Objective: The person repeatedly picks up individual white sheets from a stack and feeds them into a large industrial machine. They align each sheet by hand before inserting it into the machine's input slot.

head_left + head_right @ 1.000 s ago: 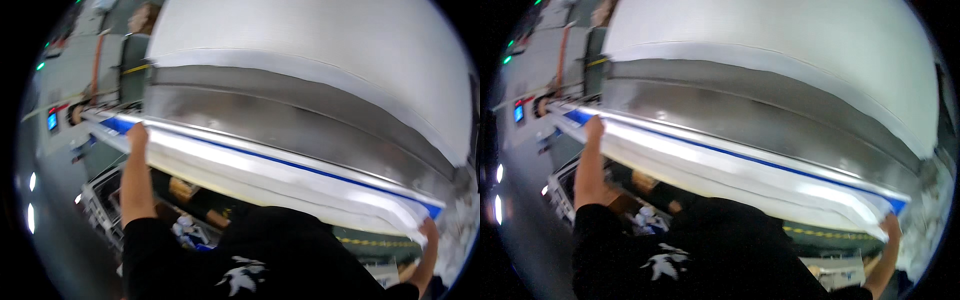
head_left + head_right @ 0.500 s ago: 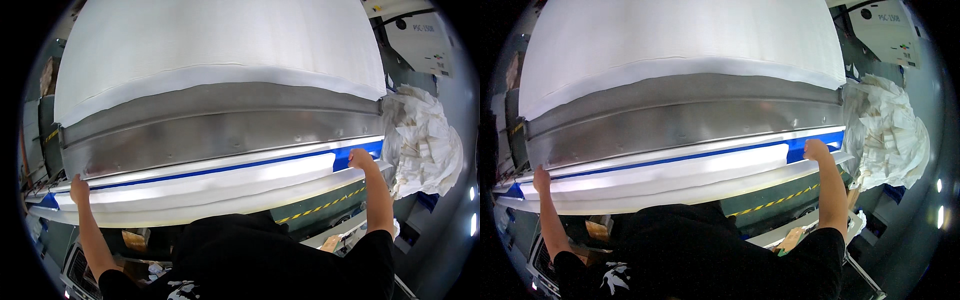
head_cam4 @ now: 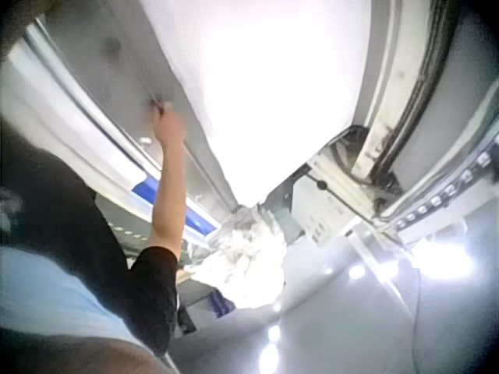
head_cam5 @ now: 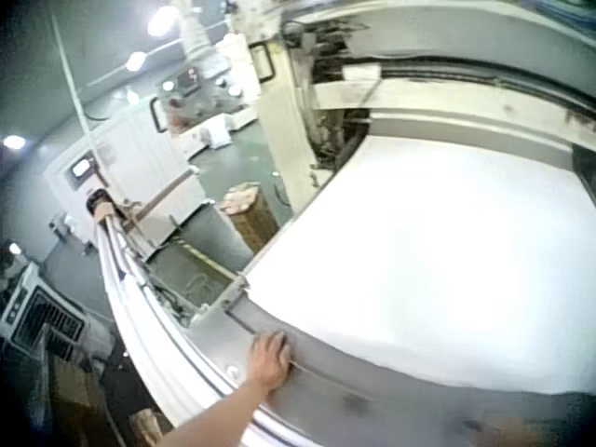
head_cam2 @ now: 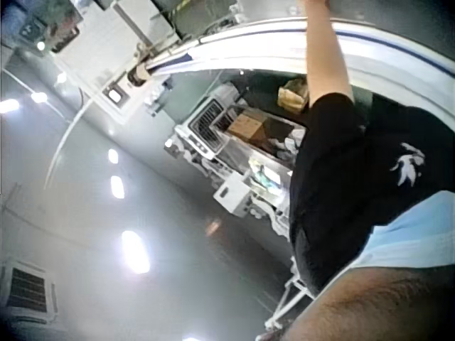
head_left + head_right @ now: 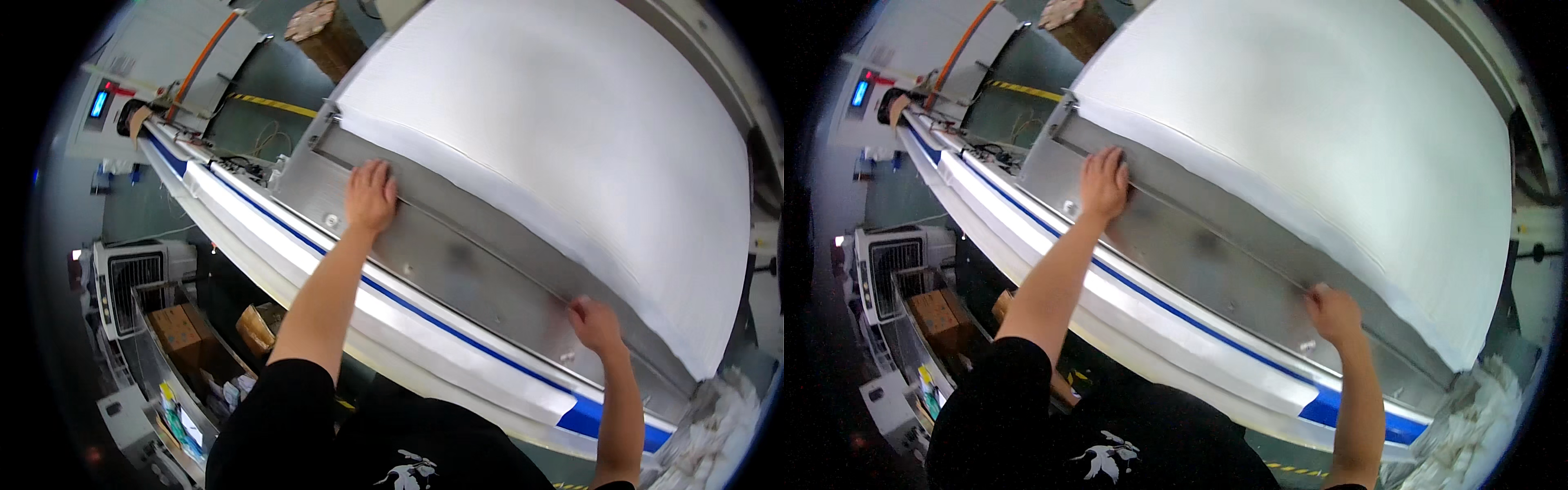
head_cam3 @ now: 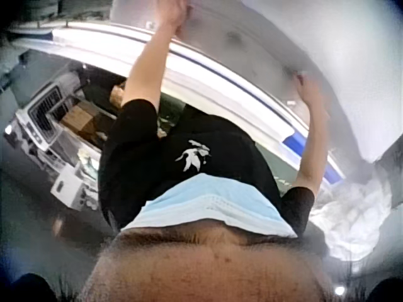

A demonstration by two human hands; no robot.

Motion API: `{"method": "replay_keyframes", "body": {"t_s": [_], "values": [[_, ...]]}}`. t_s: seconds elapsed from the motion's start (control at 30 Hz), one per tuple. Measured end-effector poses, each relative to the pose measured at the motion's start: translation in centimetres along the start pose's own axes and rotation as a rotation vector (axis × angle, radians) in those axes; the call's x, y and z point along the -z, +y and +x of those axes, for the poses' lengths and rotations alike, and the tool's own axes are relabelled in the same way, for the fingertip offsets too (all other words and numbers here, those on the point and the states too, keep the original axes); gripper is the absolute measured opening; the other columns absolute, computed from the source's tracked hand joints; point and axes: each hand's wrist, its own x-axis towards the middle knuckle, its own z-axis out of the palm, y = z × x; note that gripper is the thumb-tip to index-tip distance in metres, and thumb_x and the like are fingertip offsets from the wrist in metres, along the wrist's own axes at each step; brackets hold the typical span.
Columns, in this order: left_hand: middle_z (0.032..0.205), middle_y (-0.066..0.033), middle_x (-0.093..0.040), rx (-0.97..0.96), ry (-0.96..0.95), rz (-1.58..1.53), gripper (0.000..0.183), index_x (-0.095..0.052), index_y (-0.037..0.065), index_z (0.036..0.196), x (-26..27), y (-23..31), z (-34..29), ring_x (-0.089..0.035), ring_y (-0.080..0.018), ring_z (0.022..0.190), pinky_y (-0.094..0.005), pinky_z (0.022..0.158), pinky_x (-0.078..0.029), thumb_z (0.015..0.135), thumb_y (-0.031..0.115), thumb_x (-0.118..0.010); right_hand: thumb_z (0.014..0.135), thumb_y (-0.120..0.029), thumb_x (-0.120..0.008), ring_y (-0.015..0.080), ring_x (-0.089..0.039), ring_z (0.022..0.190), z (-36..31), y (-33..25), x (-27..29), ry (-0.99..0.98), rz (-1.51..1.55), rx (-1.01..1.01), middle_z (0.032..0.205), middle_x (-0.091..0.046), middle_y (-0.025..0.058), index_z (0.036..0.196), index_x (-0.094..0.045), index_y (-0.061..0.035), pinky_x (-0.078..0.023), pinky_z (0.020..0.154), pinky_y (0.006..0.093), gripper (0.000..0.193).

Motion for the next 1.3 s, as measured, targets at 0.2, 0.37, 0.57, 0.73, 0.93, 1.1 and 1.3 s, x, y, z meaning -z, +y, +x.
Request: {"method": "replay_keyframes", "body": {"t_s": [0.2,0.37,0.57,0.73,0.93,1.1,1.3], "values": [[0.124,-0.0114,-0.052,0.018,-0.001,-0.121,0.036,-0.053,0.005,0.119,0.6,0.4,0.2,-0.047,-0.0287,0.119,-0.044,0.105,-0.031,0.087,0.021,-0.053,0.084,-0.025,-0.054,0.0353,-0.06,0.076,15.7,-18.1,3.8,0.147,0.111,0.346,0.08,-0.064,0.0151,0.087,-0.061,-0.0066,-0.047,0.069,0.0443,0.02],[0.123,-0.0117,-0.052,0.036,0.015,-0.198,0.037,-0.053,0.005,0.117,0.7,0.8,0.7,-0.046,-0.0288,0.12,-0.0447,0.105,-0.031,0.084,0.021,-0.055,0.083,-0.026,-0.056,0.0314,-0.063,0.077,27.3,-27.5,4.6,0.251,0.265,0.478,0.079,-0.066,0.012,0.086,-0.062,-0.0064,-0.049,0.069,0.0393,0.02],[0.123,-0.012,-0.052,0.068,-0.006,-0.222,0.038,-0.052,0.005,0.118,1.1,0.4,0.9,-0.045,-0.0289,0.121,-0.045,0.105,-0.031,0.084,0.02,-0.056,0.081,-0.023,-0.057,0.0289,-0.064,0.078,33.3,-33.3,4.8,0.296,0.245,0.501,0.081,-0.068,0.0104,0.084,-0.066,-0.0085,-0.05,0.071,0.0383,0.017],[0.124,-0.0123,-0.05,0.062,-0.018,-0.22,0.04,-0.051,0.004,0.119,0.7,0.2,1.0,-0.045,-0.0288,0.121,-0.0449,0.104,-0.031,0.083,0.02,-0.057,0.079,-0.023,-0.057,0.0284,-0.064,0.079,34.1,-33.9,5.0,0.299,0.174,0.374,0.082,-0.068,0.0092,0.083,-0.068,-0.0096,-0.05,0.072,0.0376,0.017],[0.127,-0.014,-0.048,0.076,0.007,-0.285,0.047,-0.048,0.004,0.124,1.2,-0.5,2.5,-0.045,-0.0314,0.119,-0.0454,0.103,-0.031,0.08,0.017,-0.058,0.079,-0.026,-0.058,0.0257,-0.064,0.076,34.2,-34.0,5.1,0.364,0.127,0.29,0.08,-0.068,0.0069,0.084,-0.068,-0.0123,-0.05,0.07,0.0368,0.018],[0.132,-0.0145,-0.045,-0.067,0.175,-0.096,0.054,-0.047,0.01,0.127,1.6,-4.4,10.1,-0.046,-0.0326,0.117,-0.0448,0.101,-0.033,0.075,0.013,-0.059,0.079,-0.027,-0.058,0.0257,-0.064,0.075,34.2,-34.2,4.5,0.394,0.12,0.295,0.079,-0.068,0.0056,0.083,-0.067,-0.0133,-0.05,0.068,0.0368,0.018],[0.129,-0.0104,-0.046,-0.224,0.101,-0.006,0.041,-0.053,0.018,0.113,1.7,-6.9,11.3,-0.048,-0.03,0.114,-0.0448,0.098,-0.036,0.072,0.016,-0.061,0.081,-0.027,-0.056,0.0302,-0.064,0.077,33.6,-33.6,4.7,0.423,0.171,0.373,0.081,-0.067,0.0083,0.084,-0.066,-0.0135,-0.051,0.068,0.0416,0.017]]}}
